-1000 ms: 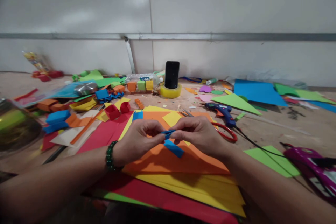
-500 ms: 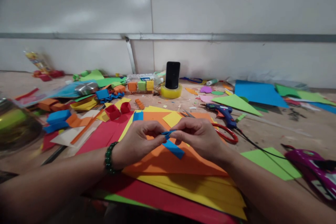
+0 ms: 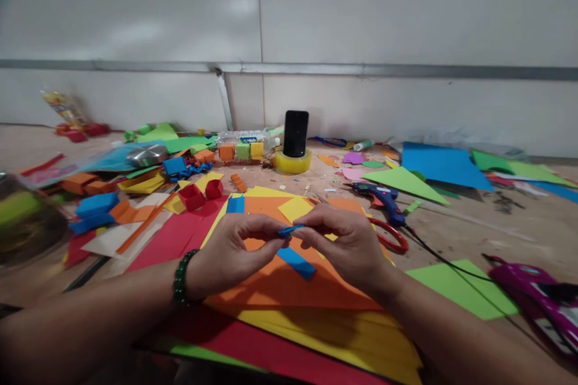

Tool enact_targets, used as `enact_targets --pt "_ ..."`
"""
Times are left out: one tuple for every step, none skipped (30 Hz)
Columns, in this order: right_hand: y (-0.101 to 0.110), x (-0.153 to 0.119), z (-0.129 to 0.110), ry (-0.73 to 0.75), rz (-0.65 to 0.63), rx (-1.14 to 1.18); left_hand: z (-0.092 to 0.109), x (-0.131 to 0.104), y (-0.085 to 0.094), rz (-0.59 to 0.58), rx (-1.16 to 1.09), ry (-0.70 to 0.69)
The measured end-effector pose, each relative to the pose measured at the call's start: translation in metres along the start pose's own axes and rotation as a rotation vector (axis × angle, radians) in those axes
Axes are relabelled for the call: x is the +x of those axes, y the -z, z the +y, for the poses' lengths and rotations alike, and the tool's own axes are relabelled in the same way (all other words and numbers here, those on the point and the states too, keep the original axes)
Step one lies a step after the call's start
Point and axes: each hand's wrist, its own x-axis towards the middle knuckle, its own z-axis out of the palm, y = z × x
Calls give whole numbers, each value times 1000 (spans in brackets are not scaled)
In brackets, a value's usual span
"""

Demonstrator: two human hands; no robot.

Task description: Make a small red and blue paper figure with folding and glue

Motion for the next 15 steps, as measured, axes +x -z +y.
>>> enact_targets --pt "0 0 0 34 22 -35 0 0 0 11 1 -5" --pt "-1 -1 -1 69 44 -66 -1 0 0 20 -1 -8" --pt "-2 -1 -1 103 64 -90 -1 0 0 30 -2 -12" --pt "-2 -1 -1 134 79 -109 -1 1 0 42 -3 -15" --pt "-3 -1 0 160 90 -120 -2 1 0 53 -3 -20" --pt "-4 -2 0 184 97 -127 -2 1 0 62 -2 -26" --pt "-4 -2 1 204 102 -132 -3 1 0 69 1 -34" --pt "-4 -2 1 218 105 -138 -3 1 0 75 3 -44" --pt "-5 -2 2 228 109 -143 -4 1 0 83 6 -54" --pt "-5 -2 2 233 112 -148 -4 1 0 90 12 -68" --pt "-5 -2 2 236 113 -152 -5 1 1 98 21 -82" --pt "-5 -2 2 237 114 -154 -6 1 1 106 31 -96" --pt "-5 -2 2 238 118 -153 -7 1 1 110 39 -109" --pt "-4 -2 2 237 124 -151 -7 2 1 113 42 -121" --pt "-4 -2 1 237 132 -148 -8 2 1 114 43 -132"
